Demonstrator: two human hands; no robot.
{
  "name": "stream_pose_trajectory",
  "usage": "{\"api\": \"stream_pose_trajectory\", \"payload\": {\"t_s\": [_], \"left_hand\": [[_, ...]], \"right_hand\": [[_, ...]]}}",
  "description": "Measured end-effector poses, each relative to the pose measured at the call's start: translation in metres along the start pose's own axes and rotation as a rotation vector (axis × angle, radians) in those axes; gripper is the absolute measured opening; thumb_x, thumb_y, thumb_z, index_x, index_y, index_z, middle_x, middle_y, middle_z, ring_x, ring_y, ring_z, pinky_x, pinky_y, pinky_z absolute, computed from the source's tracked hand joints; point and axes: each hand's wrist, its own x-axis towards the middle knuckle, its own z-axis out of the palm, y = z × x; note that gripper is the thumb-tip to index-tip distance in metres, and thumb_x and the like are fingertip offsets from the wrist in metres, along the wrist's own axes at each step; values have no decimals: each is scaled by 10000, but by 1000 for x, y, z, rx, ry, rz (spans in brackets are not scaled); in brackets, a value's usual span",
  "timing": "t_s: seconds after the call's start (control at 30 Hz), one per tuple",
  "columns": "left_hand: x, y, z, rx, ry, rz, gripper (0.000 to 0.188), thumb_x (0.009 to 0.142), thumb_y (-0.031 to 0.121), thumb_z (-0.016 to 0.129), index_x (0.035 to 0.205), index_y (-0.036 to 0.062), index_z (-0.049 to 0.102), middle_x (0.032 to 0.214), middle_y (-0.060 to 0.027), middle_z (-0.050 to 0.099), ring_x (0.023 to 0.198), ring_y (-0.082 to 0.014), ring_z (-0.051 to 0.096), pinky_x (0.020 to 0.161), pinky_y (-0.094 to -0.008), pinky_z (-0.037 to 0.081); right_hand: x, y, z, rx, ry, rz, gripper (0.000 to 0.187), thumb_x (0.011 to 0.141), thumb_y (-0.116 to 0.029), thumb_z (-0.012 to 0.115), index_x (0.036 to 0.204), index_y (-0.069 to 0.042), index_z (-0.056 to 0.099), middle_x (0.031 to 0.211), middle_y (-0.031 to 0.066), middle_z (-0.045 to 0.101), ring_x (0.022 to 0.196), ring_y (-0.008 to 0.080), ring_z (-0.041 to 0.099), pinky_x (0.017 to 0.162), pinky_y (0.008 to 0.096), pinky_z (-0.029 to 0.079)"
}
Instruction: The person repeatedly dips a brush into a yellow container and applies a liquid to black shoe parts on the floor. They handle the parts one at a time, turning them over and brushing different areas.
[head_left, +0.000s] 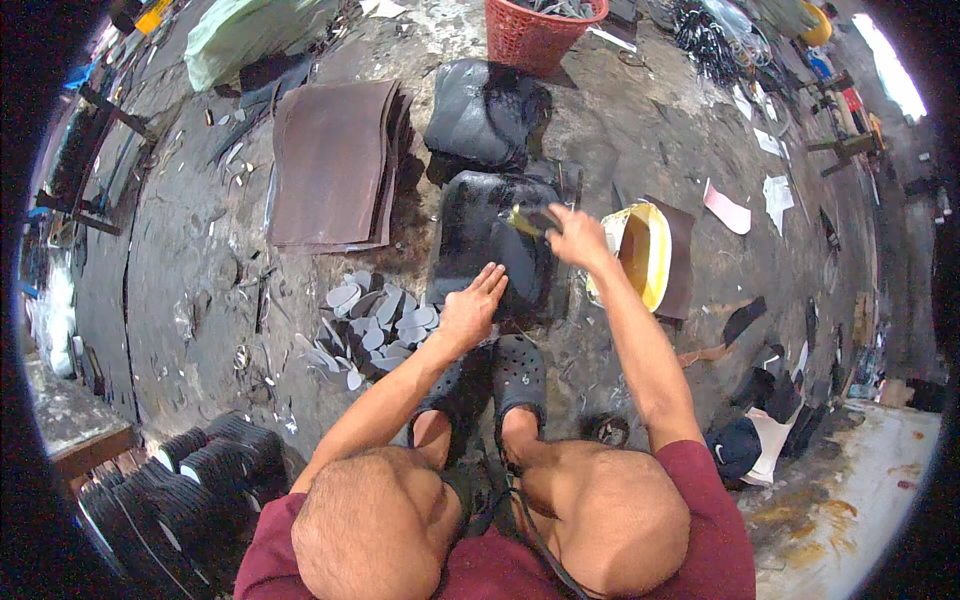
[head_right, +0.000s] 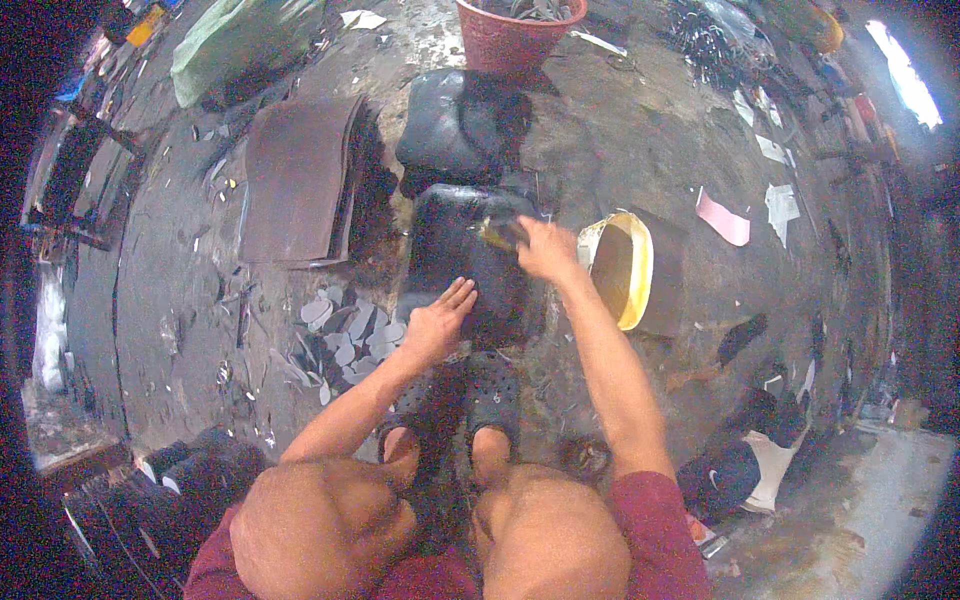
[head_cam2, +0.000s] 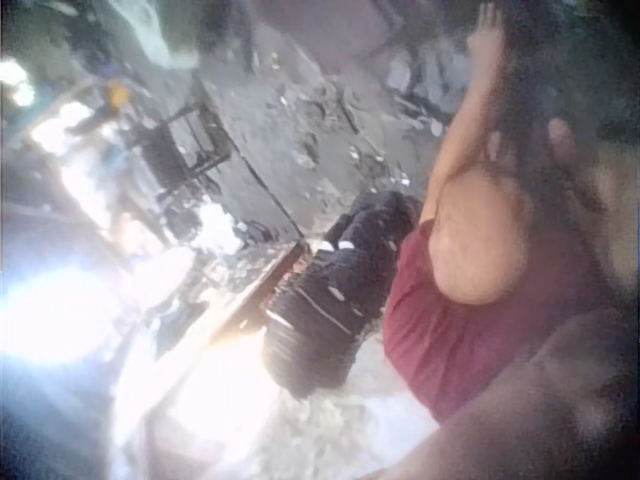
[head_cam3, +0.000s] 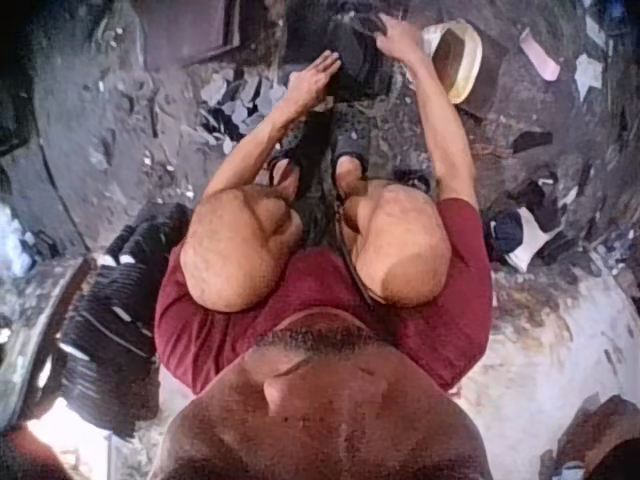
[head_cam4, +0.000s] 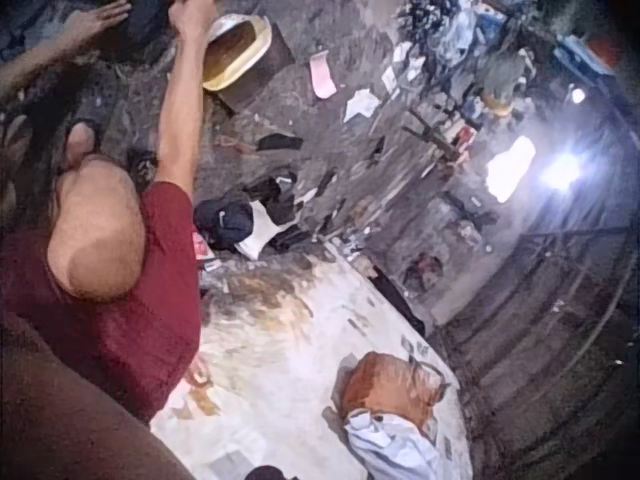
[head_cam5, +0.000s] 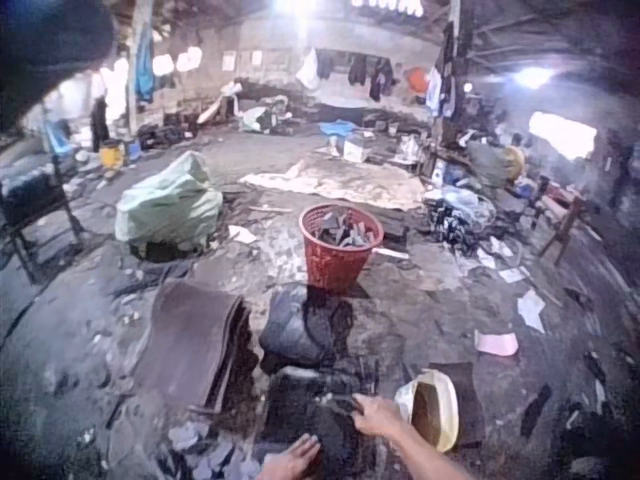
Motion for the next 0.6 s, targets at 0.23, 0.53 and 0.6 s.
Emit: {"api": "stream_pose_trajectory", "payload": {"t_s": [0.23, 0.53, 0.6], "left_hand": [[18, -4, -11, -16, -90, 44, 777, 711, 46, 674, 1458, 15, 459, 1590, -111, 392, 1490, -246, 343, 957, -381, 558], [-31, -5, -37, -317, 460, -231, 385, 800, 50, 686, 1176, 130, 709, 1269, -69, 682, 1059, -285, 690, 882, -379, 562], [-42, -6, -39, -427, 498, -425, 336, 816, 35, 667, 1138, 112, 720, 1220, -81, 696, 1015, -289, 691, 859, -367, 553]], "right_hand": [[46, 1, -21, -6, 133, -5, 423, 878, -265, 641, 1300, -247, 617, 1083, 185, 723, 1021, 418, 680, 869, 535, 533], [-72, -21, 45, 20, 74, -324, 393, 867, -107, 608, 1218, -270, 670, 1062, 76, 740, 949, 335, 698, 764, 500, 562], [-106, -28, 51, -19, 109, -398, 491, 780, -44, 629, 1214, -265, 695, 1093, 6, 740, 924, 250, 690, 736, 428, 578]]}}
